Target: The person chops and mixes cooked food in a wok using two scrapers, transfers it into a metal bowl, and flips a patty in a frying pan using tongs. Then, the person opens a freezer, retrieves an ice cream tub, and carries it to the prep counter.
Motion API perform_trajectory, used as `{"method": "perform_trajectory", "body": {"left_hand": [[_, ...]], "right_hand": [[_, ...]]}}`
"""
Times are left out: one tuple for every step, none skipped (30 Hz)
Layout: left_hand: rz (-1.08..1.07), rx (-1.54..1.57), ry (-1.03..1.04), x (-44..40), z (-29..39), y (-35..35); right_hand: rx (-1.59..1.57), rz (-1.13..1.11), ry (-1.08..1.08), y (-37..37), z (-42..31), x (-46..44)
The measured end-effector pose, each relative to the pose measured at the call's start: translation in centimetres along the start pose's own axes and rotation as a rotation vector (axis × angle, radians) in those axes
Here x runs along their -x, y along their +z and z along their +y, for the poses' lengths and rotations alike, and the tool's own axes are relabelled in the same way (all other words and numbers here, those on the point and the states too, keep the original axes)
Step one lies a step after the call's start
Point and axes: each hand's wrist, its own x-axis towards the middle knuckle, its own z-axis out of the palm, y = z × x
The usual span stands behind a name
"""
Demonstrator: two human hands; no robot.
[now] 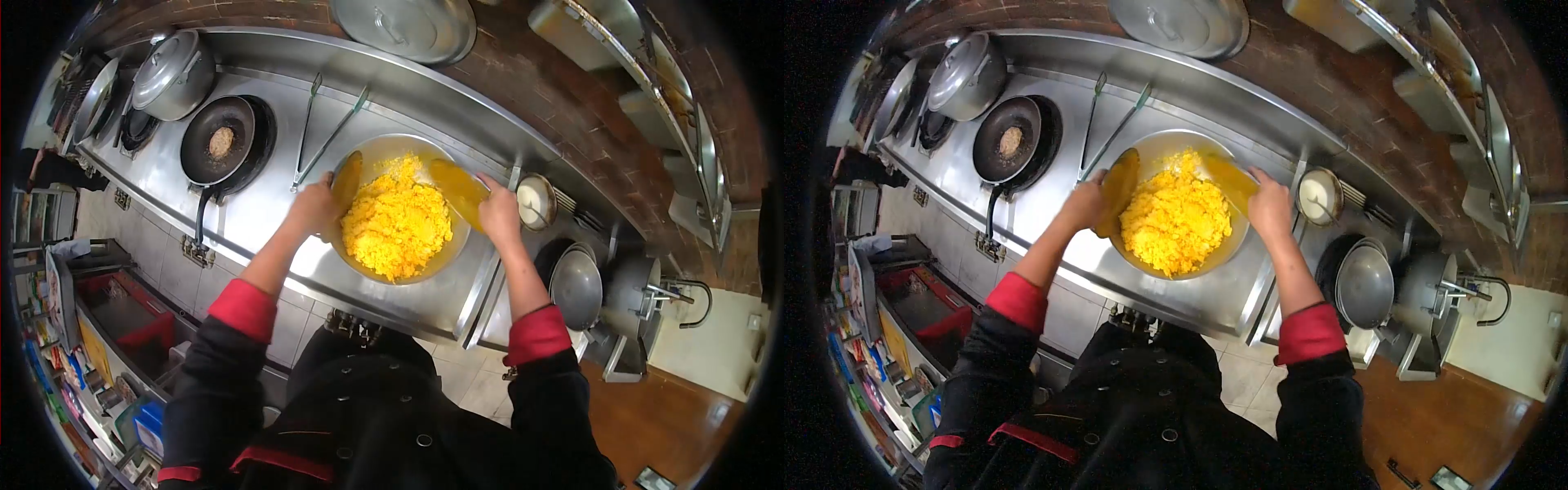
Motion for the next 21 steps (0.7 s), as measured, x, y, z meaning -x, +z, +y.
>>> {"method": "perform_trajectory", "body": {"left_hand": [[0.038, 0.015, -0.007, -2.3, -2.2, 3.9], [0.092, 0.206, -0.014, -4.0, -3.4, 7.2], [0.034, 0.492, -0.118, -3.2, -1.4, 7.0], [-0.022, 0.779, -0.223, -2.1, 1.5, 6.3], [-0.019, 0.780, -0.219, -1.5, 3.2, 5.5], [-0.015, 0.774, -0.204, -0.8, 4.6, 5.1], [-0.011, 0.770, -0.187, -0.4, 5.6, 4.5], [-0.018, 0.775, -0.190, 0.1, 5.7, 4.0], [0.079, 0.649, -0.037, 0.7, 5.3, 3.6], [0.173, 0.517, 0.114, 1.1, 4.5, 3.5], [0.375, 0.510, 0.366, 1.4, 3.8, 3.6], [0.372, 0.510, 0.361, 1.5, 3.4, 3.9], [0.343, 0.506, 0.430, 2.1, 3.4, 3.5], [0.318, 0.500, 0.501, 2.3, 3.2, 3.1], [0.321, 0.395, 0.507, 1.2, 2.5, 5.3], [0.255, 0.305, 0.470, 0.0, 1.6, 7.5], [0.254, 0.300, 0.475, -0.6, 1.7, 7.0], [0.246, 0.297, 0.477, -1.1, 1.8, 6.6], [0.258, 0.309, 0.529, -1.4, 1.8, 5.1], [0.251, 0.325, 0.566, -0.3, 2.1, 3.2], [0.166, 0.289, 0.463, 1.7, 3.4, 0.1]], "right_hand": [[0.159, 0.060, 0.176, 1.5, 1.4, -1.3], [0.160, 0.070, 0.170, 4.7, 3.6, -2.7], [0.073, 0.060, 0.259, 9.2, 6.5, -3.7], [-0.016, 0.052, 0.343, 11.6, 7.4, -4.3], [-0.016, 0.056, 0.340, 10.9, 5.1, -3.8], [-0.013, 0.028, 0.163, 8.5, 1.0, -2.1], [-0.008, 0.002, -0.015, 5.6, -2.2, -0.8], [-0.002, -0.002, -0.010, 2.9, -4.1, 0.3], [-0.062, 0.037, -0.077, 0.7, -5.8, 1.6], [-0.126, 0.077, -0.143, -0.6, -6.6, 2.5], [-0.126, 0.070, -0.139, -1.3, -6.4, 3.3], [-0.232, 0.099, -0.220, -2.0, -6.0, 3.9], [-0.339, 0.127, -0.305, -2.1, -5.7, 4.4], [-0.343, 0.123, -0.310, -0.5, -4.9, 4.7], [-0.257, 0.081, -0.260, 2.9, -3.1, 4.9], [-0.169, 0.046, -0.209, 6.3, -1.1, 5.1], [-0.128, 0.019, -0.218, 9.4, 1.0, 4.3], [-0.130, 0.029, -0.225, 8.3, 0.3, 3.6], [-0.159, 0.020, -0.220, 6.1, -1.3, 3.3], [-0.190, -0.007, -0.201, 4.1, -2.8, 4.2], [-0.240, 0.046, -0.292, 1.7, -4.3, 5.1]]}}
